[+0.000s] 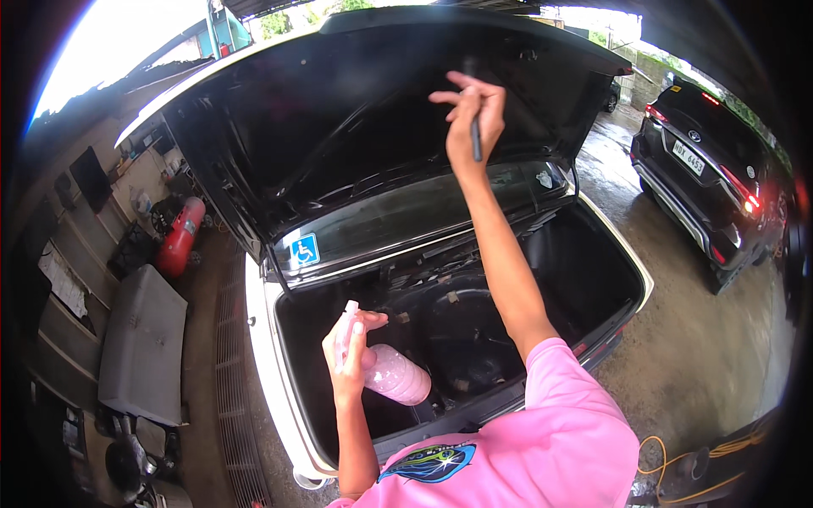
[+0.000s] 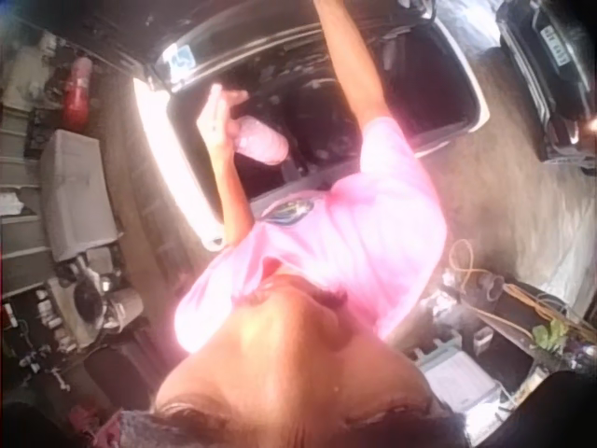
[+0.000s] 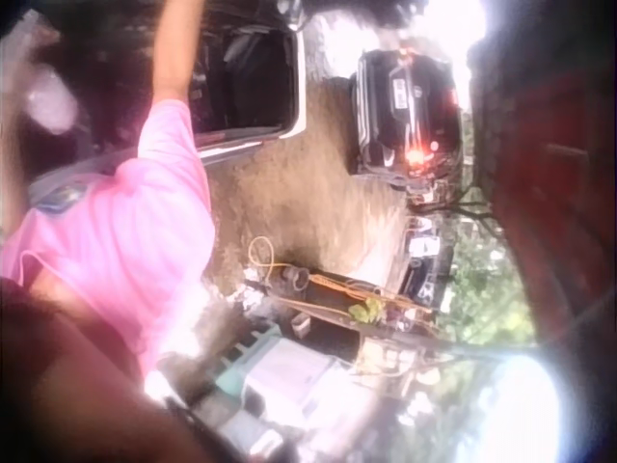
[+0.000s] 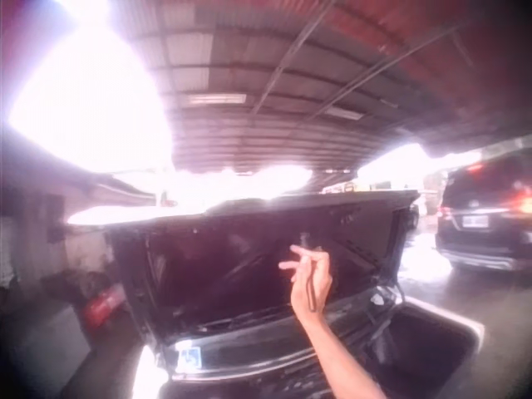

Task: The person cleans the interior lid of a car trunk by spraying a pink liquid from a bottle and scrubbing the surface with a brush.

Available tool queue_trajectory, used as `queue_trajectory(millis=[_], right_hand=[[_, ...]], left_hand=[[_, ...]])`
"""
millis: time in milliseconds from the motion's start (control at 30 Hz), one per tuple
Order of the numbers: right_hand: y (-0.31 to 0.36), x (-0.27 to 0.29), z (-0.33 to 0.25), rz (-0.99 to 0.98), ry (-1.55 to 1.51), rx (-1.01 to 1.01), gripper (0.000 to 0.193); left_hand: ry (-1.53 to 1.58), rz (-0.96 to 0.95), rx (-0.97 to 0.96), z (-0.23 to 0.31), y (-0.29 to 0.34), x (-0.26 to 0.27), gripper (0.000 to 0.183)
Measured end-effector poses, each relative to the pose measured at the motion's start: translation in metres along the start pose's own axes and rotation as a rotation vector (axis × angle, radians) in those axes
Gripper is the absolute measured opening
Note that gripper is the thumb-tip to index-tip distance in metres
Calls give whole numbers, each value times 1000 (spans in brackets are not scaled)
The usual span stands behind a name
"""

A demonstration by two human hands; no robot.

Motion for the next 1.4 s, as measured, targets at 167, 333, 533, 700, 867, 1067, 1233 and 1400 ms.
queue_trajectory(millis=[167,333,533,700,867,1067,1233,1400], right_hand=[[-16,5,-8,-26,-67,62,17],[2,-10,-20,-221,101,65,11],[-20,40,-9,149,-33,46,17],[22,-62,-70,-296,159,377,10],[-6,1,-25,115,-163,113,12],[-18,16,-33,182,-47,167,8],[3,-11,-30,10,202,-31,9],[-23,23,-28,178,-80,109,8]], left_hand=[[83,-67,-39,2,0,-21,30],[71,-95,17,-5,9,-28,28],[-153,-81,-104,21,14,-32,24],[-32,-24,-52,22,17,-19,21],[-170,-5,-60,29,34,-9,24],[-166,-68,-32,25,37,-22,22],[-233,-190,-104,36,38,-39,20],[-230,-258,-160,46,41,-66,19]])
Point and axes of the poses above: each hand's wrist, its own y-axis away from the middle knuckle, its own x-axis out of the back of the hand, z = x × y, the point moved 10 cm from there along -y, towards the middle knuckle, and after that the axes turned 5 degrees about -z, right-handed, at the moved point
